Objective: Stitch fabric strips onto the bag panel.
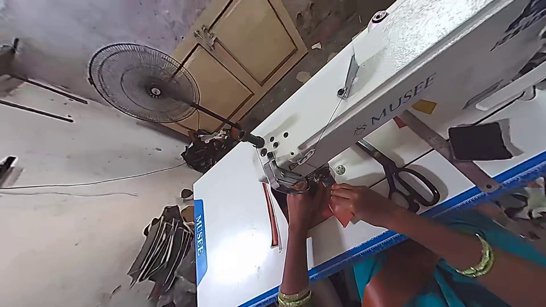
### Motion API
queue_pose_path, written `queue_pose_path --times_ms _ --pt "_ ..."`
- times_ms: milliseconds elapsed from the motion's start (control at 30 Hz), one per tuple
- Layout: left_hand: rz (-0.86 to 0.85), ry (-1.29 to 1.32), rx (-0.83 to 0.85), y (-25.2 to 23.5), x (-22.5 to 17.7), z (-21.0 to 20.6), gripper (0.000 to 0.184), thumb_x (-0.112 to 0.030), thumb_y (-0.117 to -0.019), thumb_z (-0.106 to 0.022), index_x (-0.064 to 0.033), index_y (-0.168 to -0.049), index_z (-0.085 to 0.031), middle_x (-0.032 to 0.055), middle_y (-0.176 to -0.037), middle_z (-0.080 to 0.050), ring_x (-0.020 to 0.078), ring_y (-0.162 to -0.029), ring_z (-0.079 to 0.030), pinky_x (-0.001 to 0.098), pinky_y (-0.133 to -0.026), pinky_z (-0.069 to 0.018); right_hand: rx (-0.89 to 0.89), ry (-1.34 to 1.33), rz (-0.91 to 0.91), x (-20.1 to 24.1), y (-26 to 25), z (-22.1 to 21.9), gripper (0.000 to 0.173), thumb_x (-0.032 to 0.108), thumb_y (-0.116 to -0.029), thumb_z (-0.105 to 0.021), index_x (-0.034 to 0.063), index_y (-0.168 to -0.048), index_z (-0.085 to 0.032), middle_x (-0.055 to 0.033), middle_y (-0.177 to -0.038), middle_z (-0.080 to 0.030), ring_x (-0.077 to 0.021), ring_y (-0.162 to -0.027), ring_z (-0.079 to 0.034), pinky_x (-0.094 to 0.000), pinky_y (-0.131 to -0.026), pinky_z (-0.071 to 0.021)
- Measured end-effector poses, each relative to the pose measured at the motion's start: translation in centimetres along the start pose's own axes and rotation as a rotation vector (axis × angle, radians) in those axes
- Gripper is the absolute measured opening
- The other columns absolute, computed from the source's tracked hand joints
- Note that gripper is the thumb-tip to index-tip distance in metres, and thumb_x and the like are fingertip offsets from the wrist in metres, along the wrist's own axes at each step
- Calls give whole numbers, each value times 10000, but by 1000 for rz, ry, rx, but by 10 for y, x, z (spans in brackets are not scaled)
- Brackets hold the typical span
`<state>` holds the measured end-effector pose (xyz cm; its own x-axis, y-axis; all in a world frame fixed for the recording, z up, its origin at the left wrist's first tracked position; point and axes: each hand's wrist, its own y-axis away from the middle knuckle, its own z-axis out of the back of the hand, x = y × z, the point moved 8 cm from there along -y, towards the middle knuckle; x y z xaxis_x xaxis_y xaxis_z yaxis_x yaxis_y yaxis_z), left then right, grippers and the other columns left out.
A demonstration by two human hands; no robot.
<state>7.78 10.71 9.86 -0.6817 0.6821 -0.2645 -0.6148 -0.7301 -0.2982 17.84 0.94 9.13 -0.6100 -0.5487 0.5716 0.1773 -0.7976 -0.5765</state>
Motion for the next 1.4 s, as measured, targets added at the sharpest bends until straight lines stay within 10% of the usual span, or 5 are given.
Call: queue_pose_path --times_ms 200,333,633,1100,1400 --pt "-123 181 16 22 -12 1 254 8 -901 -555 104 -1031 -752 267 -1161 -721 420 -1147 -686 509 -1040 -501 -89 130 82 45 -25 -8 97 -58 -871 -634 -49 -806 -704 -168 -816 -696 -318 -847 -721 -379 -701 -588" --pt "-91 139 54 22 -8 -1 261 -34 -919 -565 83 -1044 -762 246 -1159 -728 387 -1158 -686 454 -1037 -509 109 226 49 53 -34 -11 133 -76 -905 -590 -88 -860 -714 -206 -858 -698 -345 -886 -708 -398 -740 -571" --pt "-175 81 49 23 -10 -7 310 -193 -950 -590 -7 -1113 -776 243 -1179 -719 406 -1155 -679 498 -979 -539 -56 178 140 21 17 -2 110 -41 -873 -637 -18 -776 -682 -138 -759 -656 -277 -792 -693 -322 -689 -564" --pt "-220 51 46 24 -6 -9 433 -356 -922 -580 -22 -1116 -778 230 -1195 -720 391 -1135 -690 508 -978 -525 -43 279 173 24 24 -9 171 -78 -908 -569 -15 -845 -715 -103 -811 -676 -247 -881 -688 -303 -882 -550" --pt "-88 58 51 19 -2 -4 635 -416 -840 -656 128 -1167 -679 281 -1165 -705 426 -1114 -681 530 -975 -513 -50 253 168 21 18 -11 154 -64 -907 -574 -21 -832 -702 -115 -806 -667 -259 -860 -685 -307 -828 -557"
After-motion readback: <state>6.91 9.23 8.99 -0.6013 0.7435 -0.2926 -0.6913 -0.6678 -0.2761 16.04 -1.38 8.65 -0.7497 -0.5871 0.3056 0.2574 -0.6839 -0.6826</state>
